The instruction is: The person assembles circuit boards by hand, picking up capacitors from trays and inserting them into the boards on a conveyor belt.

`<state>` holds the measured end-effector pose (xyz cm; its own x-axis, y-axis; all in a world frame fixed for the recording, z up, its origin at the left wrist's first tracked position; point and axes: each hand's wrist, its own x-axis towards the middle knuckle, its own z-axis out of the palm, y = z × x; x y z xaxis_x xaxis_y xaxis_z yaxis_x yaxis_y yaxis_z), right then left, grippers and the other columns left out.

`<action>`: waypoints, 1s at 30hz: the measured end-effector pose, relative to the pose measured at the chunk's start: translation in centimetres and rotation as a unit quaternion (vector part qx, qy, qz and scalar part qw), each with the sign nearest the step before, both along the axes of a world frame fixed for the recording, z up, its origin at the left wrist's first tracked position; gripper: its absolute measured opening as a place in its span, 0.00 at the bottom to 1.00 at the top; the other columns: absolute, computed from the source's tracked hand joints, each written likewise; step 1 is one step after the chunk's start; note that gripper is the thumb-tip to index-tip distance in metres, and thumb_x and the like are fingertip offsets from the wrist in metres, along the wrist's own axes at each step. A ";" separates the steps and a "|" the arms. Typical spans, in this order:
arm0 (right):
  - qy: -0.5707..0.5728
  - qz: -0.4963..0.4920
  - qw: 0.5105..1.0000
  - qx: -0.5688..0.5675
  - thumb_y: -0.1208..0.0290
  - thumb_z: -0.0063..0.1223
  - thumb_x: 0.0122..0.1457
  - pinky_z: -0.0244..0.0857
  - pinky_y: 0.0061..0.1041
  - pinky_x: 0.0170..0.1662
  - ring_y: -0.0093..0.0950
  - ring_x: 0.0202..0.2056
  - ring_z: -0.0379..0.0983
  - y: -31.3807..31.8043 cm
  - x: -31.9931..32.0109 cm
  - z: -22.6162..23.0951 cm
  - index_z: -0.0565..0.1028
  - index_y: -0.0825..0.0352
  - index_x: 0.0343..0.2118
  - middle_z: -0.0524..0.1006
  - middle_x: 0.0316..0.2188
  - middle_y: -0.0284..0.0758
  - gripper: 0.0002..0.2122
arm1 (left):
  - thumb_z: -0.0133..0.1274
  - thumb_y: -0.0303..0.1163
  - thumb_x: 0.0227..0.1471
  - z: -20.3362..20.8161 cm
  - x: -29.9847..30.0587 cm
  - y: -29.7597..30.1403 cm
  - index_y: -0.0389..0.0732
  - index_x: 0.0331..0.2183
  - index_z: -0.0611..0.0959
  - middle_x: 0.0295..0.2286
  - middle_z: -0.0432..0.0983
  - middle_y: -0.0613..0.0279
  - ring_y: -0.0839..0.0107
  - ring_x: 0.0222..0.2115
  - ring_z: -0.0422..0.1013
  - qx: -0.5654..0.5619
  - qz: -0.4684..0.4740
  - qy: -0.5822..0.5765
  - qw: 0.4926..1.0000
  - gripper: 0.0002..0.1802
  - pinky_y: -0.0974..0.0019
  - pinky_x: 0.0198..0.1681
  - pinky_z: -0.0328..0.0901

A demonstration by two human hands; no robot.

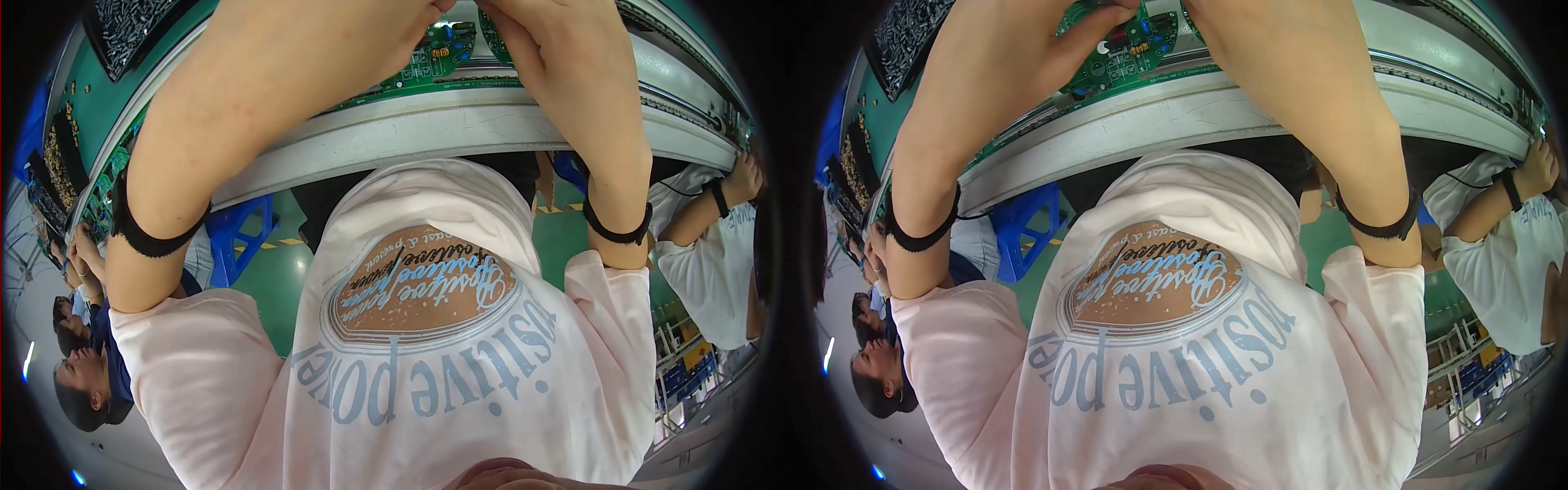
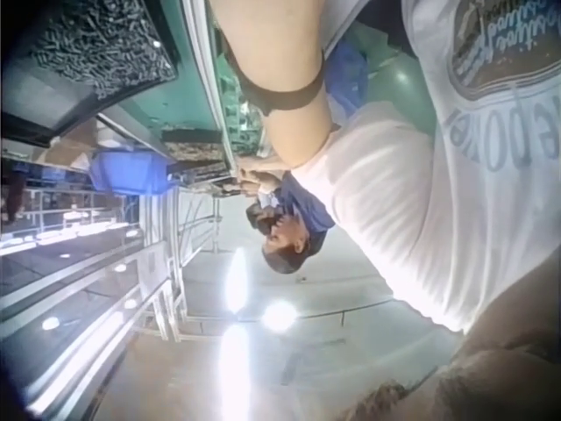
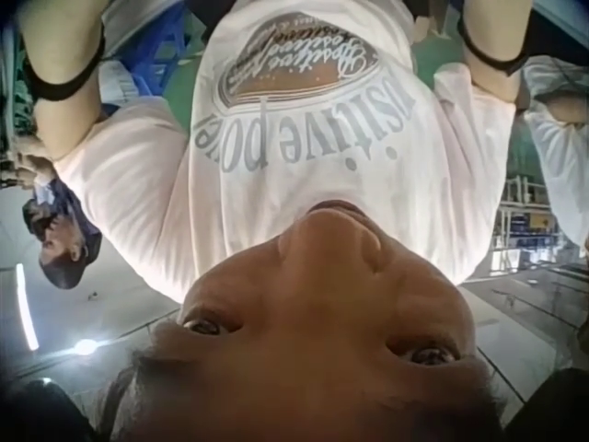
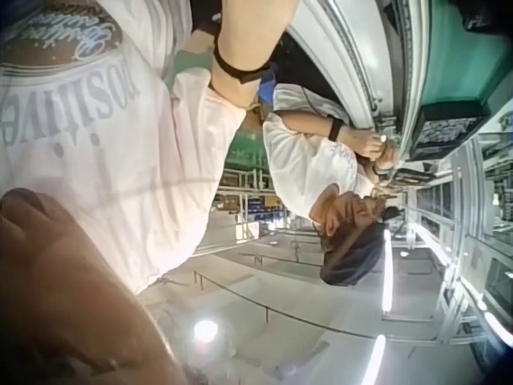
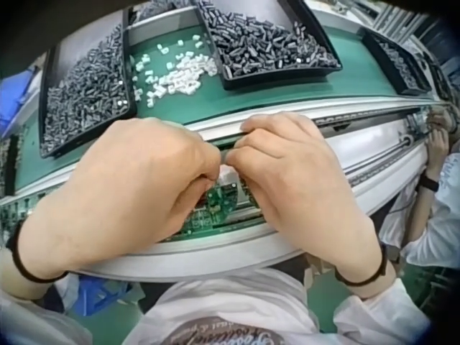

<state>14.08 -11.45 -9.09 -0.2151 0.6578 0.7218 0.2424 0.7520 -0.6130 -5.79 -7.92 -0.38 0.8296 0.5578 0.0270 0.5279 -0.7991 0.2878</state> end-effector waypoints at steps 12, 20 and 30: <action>-0.411 -0.158 0.892 -0.107 0.80 0.59 0.53 0.68 0.36 0.52 0.40 0.48 0.75 -1.6 4.0 5.1 0.80 0.68 0.39 0.79 0.39 0.38 0.10 | 0.64 0.26 0.47 1.2 -3.5 0.5 0.35 0.29 0.80 0.29 0.77 0.53 0.51 0.34 0.77 0.065 0.048 -0.142 0.987 0.08 0.56 0.37 0.73; -0.520 -0.192 0.828 -0.089 0.82 0.53 0.62 0.67 0.37 0.54 0.43 0.52 0.75 -1.6 17.0 5.6 0.79 0.71 0.45 0.81 0.45 0.41 0.09 | 0.62 0.28 0.53 -1.0 -16.6 -5.7 0.41 0.44 0.85 0.39 0.83 0.56 0.56 0.38 0.79 0.093 0.334 -0.168 0.923 0.15 0.61 0.41 0.73; -0.403 -0.076 0.906 -0.109 0.81 0.54 0.64 0.69 0.29 0.51 0.37 0.47 0.78 3.6 6.2 10.7 0.79 0.70 0.46 0.80 0.45 0.40 0.09 | 0.66 0.38 0.50 -4.4 -10.7 -11.1 0.47 0.61 0.74 0.59 0.69 0.49 0.49 0.54 0.70 0.026 0.262 -0.054 0.963 0.37 0.49 0.58 0.67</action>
<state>20.27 -7.80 1.63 -0.5101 0.8314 0.2205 0.7671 0.5557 -0.3206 -16.48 -19.04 -4.79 0.4258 0.8944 0.1368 0.8316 -0.4464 0.3303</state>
